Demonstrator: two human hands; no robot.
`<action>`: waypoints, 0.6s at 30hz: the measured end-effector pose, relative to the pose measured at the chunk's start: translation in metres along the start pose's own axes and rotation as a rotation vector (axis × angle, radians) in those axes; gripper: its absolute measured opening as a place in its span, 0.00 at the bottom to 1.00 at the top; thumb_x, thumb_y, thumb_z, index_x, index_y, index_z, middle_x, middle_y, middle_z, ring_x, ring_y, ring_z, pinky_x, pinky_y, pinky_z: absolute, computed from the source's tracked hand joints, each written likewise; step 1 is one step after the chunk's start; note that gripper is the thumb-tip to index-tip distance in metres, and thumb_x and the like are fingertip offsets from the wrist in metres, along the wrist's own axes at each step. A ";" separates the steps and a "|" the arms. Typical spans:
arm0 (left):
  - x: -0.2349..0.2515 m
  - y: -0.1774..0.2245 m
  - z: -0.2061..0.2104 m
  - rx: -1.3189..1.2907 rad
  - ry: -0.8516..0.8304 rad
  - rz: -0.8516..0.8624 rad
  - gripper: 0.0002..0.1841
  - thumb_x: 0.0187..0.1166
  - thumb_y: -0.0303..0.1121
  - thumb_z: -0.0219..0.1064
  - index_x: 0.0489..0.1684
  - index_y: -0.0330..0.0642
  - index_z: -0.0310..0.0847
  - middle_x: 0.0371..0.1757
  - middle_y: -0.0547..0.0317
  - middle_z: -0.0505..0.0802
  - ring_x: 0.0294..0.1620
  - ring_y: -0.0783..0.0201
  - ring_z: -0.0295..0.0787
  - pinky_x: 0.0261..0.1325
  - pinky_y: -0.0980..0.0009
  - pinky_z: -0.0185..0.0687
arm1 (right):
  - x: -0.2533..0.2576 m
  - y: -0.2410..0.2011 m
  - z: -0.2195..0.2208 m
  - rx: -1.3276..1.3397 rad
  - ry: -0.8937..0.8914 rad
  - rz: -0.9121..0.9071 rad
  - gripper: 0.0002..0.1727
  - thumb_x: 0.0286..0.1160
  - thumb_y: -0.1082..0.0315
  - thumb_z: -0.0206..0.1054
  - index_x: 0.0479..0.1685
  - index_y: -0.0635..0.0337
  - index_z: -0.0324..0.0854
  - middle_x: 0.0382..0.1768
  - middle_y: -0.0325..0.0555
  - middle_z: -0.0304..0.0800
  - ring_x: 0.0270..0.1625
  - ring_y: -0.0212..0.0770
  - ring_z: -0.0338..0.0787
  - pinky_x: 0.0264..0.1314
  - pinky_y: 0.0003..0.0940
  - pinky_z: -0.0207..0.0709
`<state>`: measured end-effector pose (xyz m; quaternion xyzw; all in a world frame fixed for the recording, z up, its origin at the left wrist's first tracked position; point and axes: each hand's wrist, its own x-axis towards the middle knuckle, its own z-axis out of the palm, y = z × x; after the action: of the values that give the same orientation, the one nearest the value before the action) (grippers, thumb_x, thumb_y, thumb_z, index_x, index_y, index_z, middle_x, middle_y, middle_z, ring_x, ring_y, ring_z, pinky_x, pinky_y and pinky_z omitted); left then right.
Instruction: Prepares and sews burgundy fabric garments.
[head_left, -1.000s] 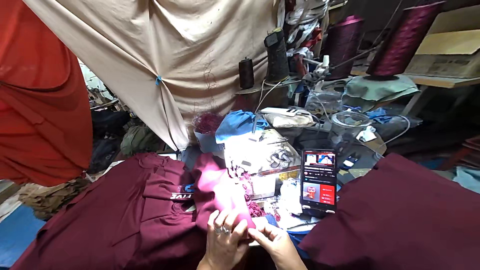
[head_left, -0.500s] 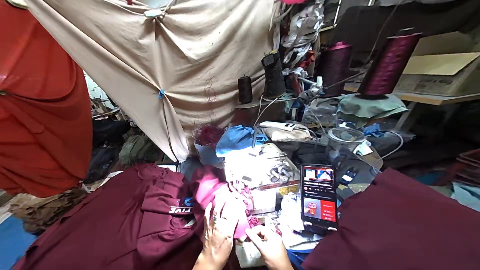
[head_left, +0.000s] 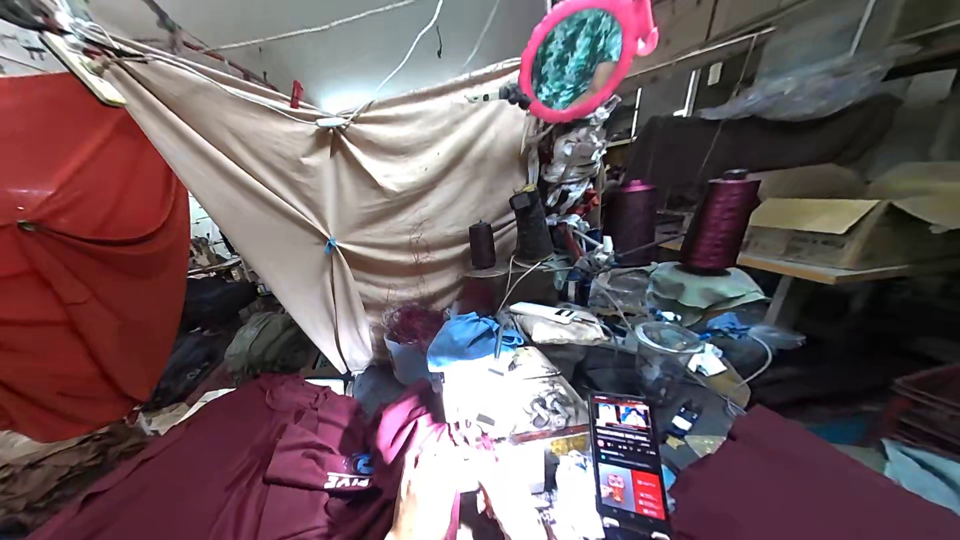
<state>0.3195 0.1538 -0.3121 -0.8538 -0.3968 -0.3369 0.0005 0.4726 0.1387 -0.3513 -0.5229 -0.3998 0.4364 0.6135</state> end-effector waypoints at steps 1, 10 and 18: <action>0.003 0.002 -0.001 -0.032 -0.076 -0.081 0.18 0.84 0.30 0.59 0.68 0.46 0.88 0.74 0.49 0.88 0.79 0.47 0.79 0.84 0.43 0.65 | 0.002 0.006 -0.002 0.000 0.000 0.011 0.17 0.82 0.60 0.66 0.57 0.66 0.82 0.27 0.39 0.85 0.24 0.31 0.81 0.28 0.29 0.77; 0.009 -0.012 0.020 -0.050 -0.149 -0.077 0.19 0.82 0.29 0.60 0.67 0.38 0.87 0.72 0.38 0.87 0.78 0.34 0.77 0.78 0.35 0.67 | -0.002 0.011 -0.002 -0.001 -0.006 -0.077 0.14 0.82 0.65 0.64 0.56 0.68 0.80 0.24 0.39 0.84 0.19 0.30 0.80 0.21 0.27 0.77; -0.026 0.031 -0.027 -0.030 -0.060 -0.205 0.20 0.80 0.23 0.59 0.70 0.34 0.84 0.79 0.39 0.82 0.77 0.43 0.82 0.73 0.52 0.81 | -0.029 -0.009 -0.005 -0.491 -0.087 -0.403 0.14 0.72 0.70 0.64 0.47 0.72 0.89 0.39 0.55 0.93 0.44 0.41 0.91 0.53 0.39 0.83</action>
<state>0.3136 0.1077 -0.2980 -0.8184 -0.4768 -0.3154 -0.0586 0.4695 0.1085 -0.3441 -0.5465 -0.6145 0.2183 0.5254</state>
